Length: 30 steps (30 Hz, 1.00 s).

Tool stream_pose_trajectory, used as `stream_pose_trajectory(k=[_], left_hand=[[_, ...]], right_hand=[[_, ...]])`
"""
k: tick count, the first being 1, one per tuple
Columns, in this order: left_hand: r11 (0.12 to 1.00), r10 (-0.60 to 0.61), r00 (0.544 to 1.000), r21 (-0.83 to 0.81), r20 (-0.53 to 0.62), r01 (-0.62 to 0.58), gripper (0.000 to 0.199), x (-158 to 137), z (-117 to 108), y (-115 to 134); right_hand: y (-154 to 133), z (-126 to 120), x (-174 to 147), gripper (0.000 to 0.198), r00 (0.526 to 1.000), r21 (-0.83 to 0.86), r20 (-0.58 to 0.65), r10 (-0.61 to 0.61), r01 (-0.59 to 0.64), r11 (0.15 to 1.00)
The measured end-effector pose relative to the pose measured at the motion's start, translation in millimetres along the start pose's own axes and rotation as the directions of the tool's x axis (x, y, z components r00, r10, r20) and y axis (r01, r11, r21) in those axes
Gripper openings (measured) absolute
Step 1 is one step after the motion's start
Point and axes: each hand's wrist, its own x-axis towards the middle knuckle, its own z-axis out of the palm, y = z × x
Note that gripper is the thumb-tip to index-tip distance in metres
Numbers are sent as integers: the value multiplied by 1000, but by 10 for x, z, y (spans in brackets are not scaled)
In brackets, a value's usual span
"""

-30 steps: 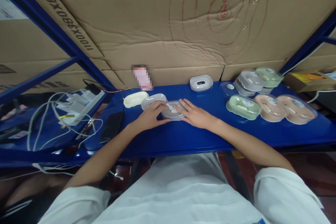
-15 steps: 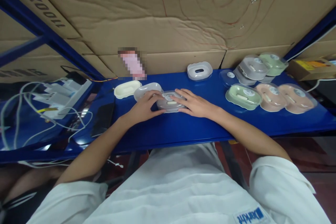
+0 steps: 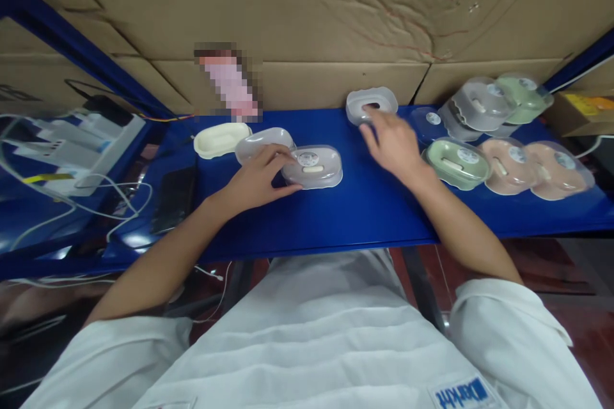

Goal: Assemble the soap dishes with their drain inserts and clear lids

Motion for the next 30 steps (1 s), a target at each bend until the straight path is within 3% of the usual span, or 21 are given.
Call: stream_pose_trajectory(k=[2, 4, 9, 12, 20, 25, 28, 30], left_hand=[[1000, -6, 1000, 11, 17, 5, 43, 3, -14, 19], [1000, -13, 999, 12, 31, 12, 43, 7, -27, 33], [999, -34, 998, -5, 53, 35, 44, 15, -38, 40], [1000, -26, 998, 5, 50, 26, 44, 10, -26, 36], [999, 34, 999, -1, 10, -34, 41, 4, -20, 1], [992, 123, 992, -31, 11, -123, 41, -12, -28, 52], [986, 158, 987, -60, 26, -156, 39, -27, -39, 131], [982, 172, 984, -83, 43, -168, 39, -36, -51, 179]], right_hand=[[223, -23, 34, 70, 973, -153, -78, 219, -229, 961], [439, 16, 48, 79, 938, -255, -81, 337, -346, 903], [652, 157, 94, 83, 847, -409, 69, 527, -458, 789], [561, 133, 129, 78, 834, -451, 136, 535, -429, 783], [216, -2, 40, 60, 938, -316, 193, 289, -220, 923], [2, 41, -32, 56, 970, -126, 239, 38, -8, 992], [-93, 116, -49, 50, 946, 130, 249, -206, 178, 975], [-130, 159, -53, 48, 904, 337, 241, -352, 262, 904]])
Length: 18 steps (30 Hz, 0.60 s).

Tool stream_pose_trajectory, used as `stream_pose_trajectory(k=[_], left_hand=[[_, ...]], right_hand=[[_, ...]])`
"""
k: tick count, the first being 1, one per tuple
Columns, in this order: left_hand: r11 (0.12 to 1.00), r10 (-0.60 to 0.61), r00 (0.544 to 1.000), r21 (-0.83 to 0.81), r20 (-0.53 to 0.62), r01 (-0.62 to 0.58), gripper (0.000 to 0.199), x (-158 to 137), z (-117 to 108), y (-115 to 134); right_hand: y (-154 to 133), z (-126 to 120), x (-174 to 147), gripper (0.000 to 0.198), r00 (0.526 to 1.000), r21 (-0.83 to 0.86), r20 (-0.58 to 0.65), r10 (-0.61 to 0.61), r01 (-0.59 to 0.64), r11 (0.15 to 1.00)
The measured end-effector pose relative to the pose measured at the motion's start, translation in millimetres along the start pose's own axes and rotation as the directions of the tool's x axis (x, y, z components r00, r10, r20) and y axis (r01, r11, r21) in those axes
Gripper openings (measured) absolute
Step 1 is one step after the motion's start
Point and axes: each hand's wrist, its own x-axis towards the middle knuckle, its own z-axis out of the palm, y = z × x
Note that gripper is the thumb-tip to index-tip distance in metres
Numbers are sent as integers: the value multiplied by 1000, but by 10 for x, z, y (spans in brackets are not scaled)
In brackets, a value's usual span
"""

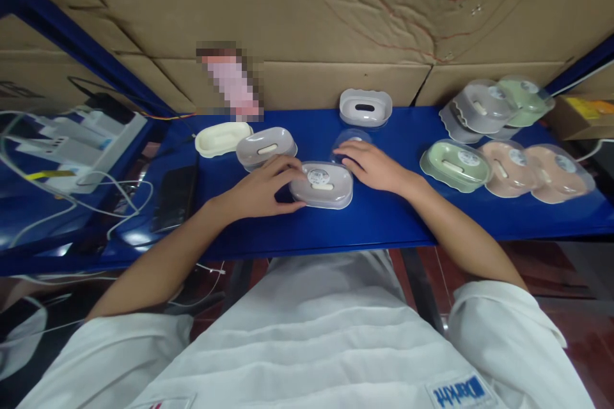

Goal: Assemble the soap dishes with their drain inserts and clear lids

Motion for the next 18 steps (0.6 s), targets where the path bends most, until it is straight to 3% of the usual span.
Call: stream_pose_trajectory(k=[3, 6, 9, 11, 15, 18], left_hand=[[1000, 7, 1000, -19, 11, -7, 39, -2, -9, 40], [1000, 18, 1000, -14, -10, -18, 38, 1, 6, 36], [1000, 4, 1000, -1, -19, -5, 38, 9, 39, 10], [1000, -21, 1000, -6, -7, 20, 39, 14, 54, -10], [998, -50, 999, -27, -10, 50, 48, 23, 30, -42], [996, -92, 994, -8, -58, 92, 54, 26, -25, -55]], right_hand=[[-22, 10, 6, 47, 996, 195, -44, -83, 90, 977], [-82, -36, -23, 50, 991, 234, -71, -111, 125, 964], [-202, -27, -69, 84, 981, 193, 69, -181, 165, 967], [-289, 25, -91, 94, 974, 111, 134, -181, 167, 980], [-388, 33, -102, 77, 975, -11, 143, -168, 171, 985], [-353, -175, -122, 73, 991, -56, 74, -115, 119, 991]])
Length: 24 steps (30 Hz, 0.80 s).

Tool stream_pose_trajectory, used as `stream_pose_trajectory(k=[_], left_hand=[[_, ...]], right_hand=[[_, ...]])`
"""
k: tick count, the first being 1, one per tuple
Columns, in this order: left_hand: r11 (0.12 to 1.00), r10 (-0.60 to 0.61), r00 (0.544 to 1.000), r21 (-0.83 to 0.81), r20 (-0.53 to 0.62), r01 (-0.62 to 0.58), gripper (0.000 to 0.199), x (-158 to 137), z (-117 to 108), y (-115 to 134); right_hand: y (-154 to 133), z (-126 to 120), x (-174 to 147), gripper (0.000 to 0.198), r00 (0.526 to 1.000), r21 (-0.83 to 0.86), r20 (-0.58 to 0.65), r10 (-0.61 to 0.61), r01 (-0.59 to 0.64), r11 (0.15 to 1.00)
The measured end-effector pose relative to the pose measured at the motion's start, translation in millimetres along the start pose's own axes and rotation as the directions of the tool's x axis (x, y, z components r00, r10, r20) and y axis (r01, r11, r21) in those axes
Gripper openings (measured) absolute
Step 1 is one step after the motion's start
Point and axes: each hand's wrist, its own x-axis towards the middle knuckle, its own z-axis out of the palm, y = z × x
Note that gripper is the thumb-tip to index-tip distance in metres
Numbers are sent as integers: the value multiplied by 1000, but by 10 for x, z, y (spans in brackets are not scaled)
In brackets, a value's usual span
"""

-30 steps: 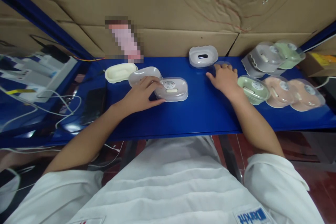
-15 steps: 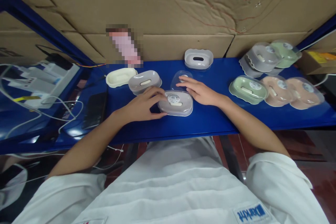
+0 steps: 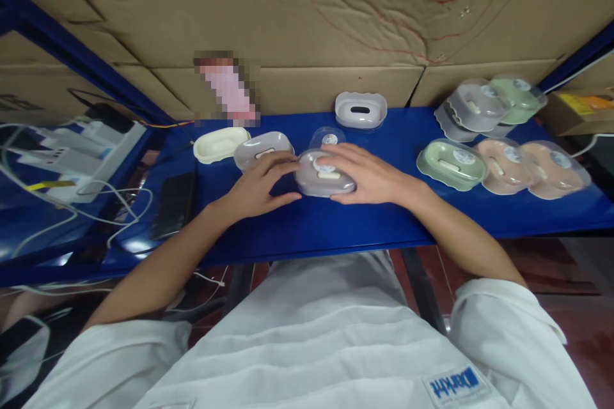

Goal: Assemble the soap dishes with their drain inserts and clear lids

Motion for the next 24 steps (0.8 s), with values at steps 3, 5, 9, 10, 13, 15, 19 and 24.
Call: stream_pose_trajectory(k=[3, 5, 9, 10, 13, 15, 19, 24], left_hand=[[993, -67, 994, 94, -89, 76, 51, 4, -45, -21], [975, -116, 981, 169, -153, 142, 46, 6, -51, -48], [933, -213, 958, 252, -192, 258, 36, 11, -20, -119], [928, -228, 958, 260, -172, 267, 34, 12, -10, -134], [926, -251, 965, 270, -81, 264, 33, 9, 14, -159], [927, -252, 967, 276, -39, 253, 35, 4, 18, -164], [934, -227, 974, 285, 3, 217, 33, -6, 2, -166], [951, -204, 978, 248, 49, 186, 31, -10, -29, -158]], right_hand=[[156, -269, -80, 76, 969, -107, -203, 137, -161, 981], [306, -403, -136, 76, 895, -183, -368, 253, -336, 924], [593, -503, -209, 70, 668, -232, -549, 503, -700, 676], [642, -505, -217, 70, 624, -229, -562, 542, -748, 623], [722, -491, -232, 68, 538, -215, -577, 614, -826, 521], [745, -473, -240, 68, 496, -203, -584, 642, -856, 476], [805, -414, -256, 67, 433, -188, -559, 707, -897, 400], [870, -353, -247, 64, 425, -224, -542, 725, -904, 364]])
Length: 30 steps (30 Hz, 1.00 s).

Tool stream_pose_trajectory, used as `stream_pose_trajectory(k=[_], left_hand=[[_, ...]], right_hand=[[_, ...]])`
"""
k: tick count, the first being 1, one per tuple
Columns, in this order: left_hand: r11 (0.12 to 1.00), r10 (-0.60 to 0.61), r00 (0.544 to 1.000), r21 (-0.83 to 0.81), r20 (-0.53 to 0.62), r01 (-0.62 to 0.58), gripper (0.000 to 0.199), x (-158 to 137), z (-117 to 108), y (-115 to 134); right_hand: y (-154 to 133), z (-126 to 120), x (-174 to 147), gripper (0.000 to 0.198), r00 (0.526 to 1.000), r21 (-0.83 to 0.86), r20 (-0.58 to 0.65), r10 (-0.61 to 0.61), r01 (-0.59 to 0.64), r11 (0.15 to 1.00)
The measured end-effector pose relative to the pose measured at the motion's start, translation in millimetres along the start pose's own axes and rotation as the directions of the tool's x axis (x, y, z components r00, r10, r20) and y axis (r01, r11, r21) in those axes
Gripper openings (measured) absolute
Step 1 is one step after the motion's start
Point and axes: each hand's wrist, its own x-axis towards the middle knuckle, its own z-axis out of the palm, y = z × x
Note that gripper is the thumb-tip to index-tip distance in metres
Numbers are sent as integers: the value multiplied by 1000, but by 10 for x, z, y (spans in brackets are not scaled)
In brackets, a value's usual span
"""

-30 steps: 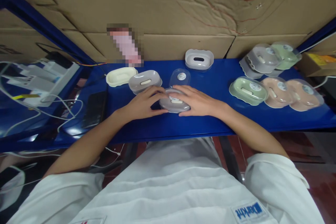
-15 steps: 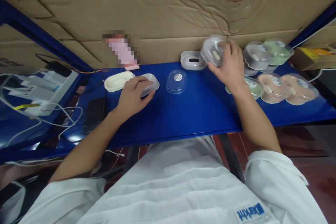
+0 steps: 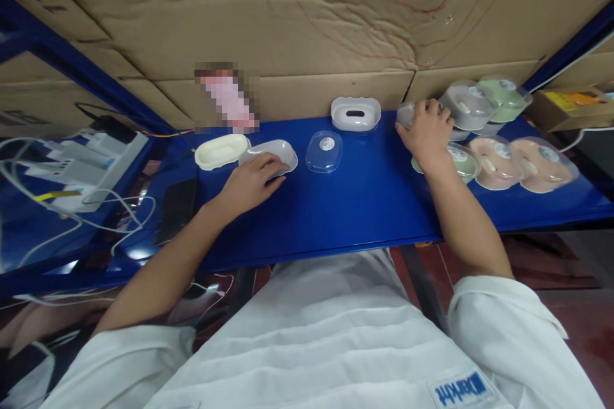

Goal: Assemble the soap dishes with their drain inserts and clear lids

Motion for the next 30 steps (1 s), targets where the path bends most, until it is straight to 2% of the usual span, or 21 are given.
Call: stream_pose_trajectory(k=[4, 8, 14, 18, 22, 24, 27, 30], left_hand=[[999, 38, 999, 0, 25, -38, 32, 3, -15, 15], [997, 70, 996, 11, 49, -71, 33, 2, -12, 38], [995, -49, 998, 87, 32, 46, 36, -19, 25, 81], [990, -96, 994, 108, 52, 90, 45, -26, 27, 83], [996, -39, 998, 80, 55, 35, 43, -28, 28, 63], [998, -13, 998, 54, 55, 10, 43, -27, 40, 57], [999, 26, 997, 26, 66, -28, 44, -23, 61, 65], [998, 56, 996, 24, 63, -57, 42, -16, 74, 88]], right_hand=[[-26, 2, 2, 67, 999, 14, 6, -34, 34, 999], [-63, 55, 7, 65, 993, 45, 67, -101, 98, 994], [-82, 225, 37, 64, 986, 128, 95, -139, 127, 984], [-57, 293, 40, 61, 986, 57, 91, -139, 134, 989], [-141, 201, -32, 55, 981, 4, 15, -194, 194, 981], [-252, 93, -119, 53, 957, 38, -48, -288, 290, 956], [-454, -21, -297, 55, 878, 119, -89, -470, 478, 870], [-596, 55, -444, 61, 798, 182, -65, -600, 600, 779]])
